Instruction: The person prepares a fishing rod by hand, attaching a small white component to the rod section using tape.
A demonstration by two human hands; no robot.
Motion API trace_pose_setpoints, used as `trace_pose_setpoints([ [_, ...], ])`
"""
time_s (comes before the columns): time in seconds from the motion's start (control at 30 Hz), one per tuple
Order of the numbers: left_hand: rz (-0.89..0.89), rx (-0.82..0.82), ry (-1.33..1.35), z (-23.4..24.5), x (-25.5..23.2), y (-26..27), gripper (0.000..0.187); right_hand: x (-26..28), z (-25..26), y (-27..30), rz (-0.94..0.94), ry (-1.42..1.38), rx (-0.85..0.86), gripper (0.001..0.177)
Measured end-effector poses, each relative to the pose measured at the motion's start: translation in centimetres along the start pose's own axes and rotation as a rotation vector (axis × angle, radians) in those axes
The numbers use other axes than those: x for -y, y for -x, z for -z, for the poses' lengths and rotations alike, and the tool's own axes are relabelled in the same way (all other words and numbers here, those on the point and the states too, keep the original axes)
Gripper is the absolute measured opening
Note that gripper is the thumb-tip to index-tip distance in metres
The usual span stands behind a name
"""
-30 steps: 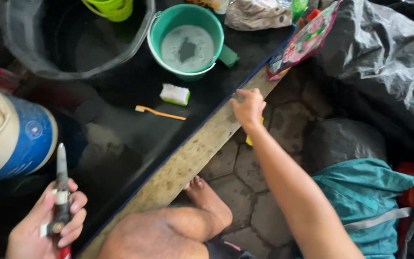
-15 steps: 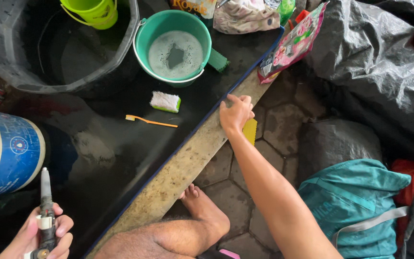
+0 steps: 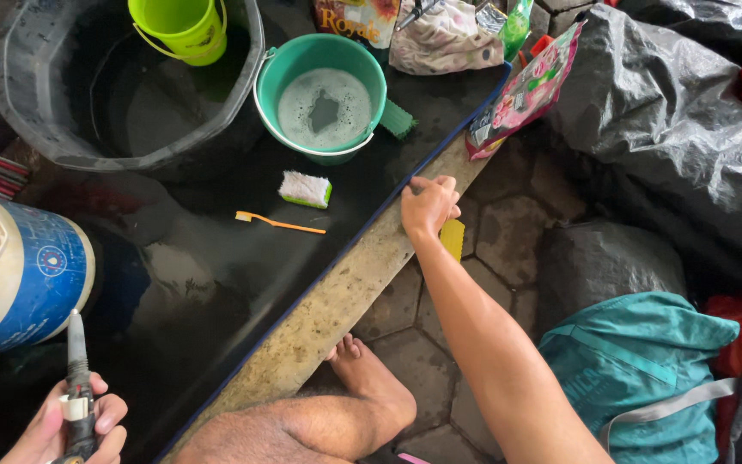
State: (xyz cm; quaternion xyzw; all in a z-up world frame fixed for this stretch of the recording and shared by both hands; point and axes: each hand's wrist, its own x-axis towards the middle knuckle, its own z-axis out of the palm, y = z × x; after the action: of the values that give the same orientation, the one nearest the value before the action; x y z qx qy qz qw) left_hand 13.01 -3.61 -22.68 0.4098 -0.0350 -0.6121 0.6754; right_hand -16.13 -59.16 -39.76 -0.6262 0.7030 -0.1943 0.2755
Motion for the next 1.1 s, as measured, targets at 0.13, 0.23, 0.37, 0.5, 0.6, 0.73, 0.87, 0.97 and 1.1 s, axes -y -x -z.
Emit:
trace_pose_setpoints([
  [0.13, -0.002, -0.022, -0.007, 1.3, 0.1, 0.4, 0.046, 0.6, 0.7, 0.7, -0.016, -0.017, 0.04, 0.024],
  [0.23, -0.002, 0.038, 0.01, 0.3, -0.2, 0.1, 0.046, 0.5, 0.7, 0.8, 0.014, -0.026, 0.045, 0.029],
  [0.37, 0.04, -0.084, -0.034, 1.9, 0.0, 0.6, 0.047, 0.8, 0.9, 1.2, 0.03, -0.04, 0.05, 0.031],
  [0.5, 0.008, -0.08, -0.03, 1.4, 0.3, 0.8, 0.045, 1.2, 1.3, 1.3, -0.015, -0.037, 0.077, 0.027],
  [0.6, -0.043, 0.007, 0.013, 0.7, 0.5, 0.5, 0.042, 0.9, 0.9, 0.8, -0.017, -0.024, 0.078, 0.024],
  [0.73, -0.055, -0.049, -0.007, 0.9, 0.7, 0.8, 0.042, 0.9, 0.6, 0.8, 0.025, -0.023, 0.032, 0.019],
  [0.87, -0.067, -0.002, 0.021, 0.9, 0.6, 0.6, 0.04, 1.0, 0.9, 0.8, 0.037, -0.019, 0.034, 0.015],
  [0.97, -0.059, 0.007, 0.03, 0.0, 0.1, 0.8, 0.041, 1.0, 1.9, 1.7, 0.031, -0.004, 0.039, 0.018],
  [1.1, 0.0, -0.125, -0.032, -0.1, -0.2, 1.2, 0.042, 0.8, 3.5, 2.5, 0.153, -0.057, -0.084, 0.006],
])
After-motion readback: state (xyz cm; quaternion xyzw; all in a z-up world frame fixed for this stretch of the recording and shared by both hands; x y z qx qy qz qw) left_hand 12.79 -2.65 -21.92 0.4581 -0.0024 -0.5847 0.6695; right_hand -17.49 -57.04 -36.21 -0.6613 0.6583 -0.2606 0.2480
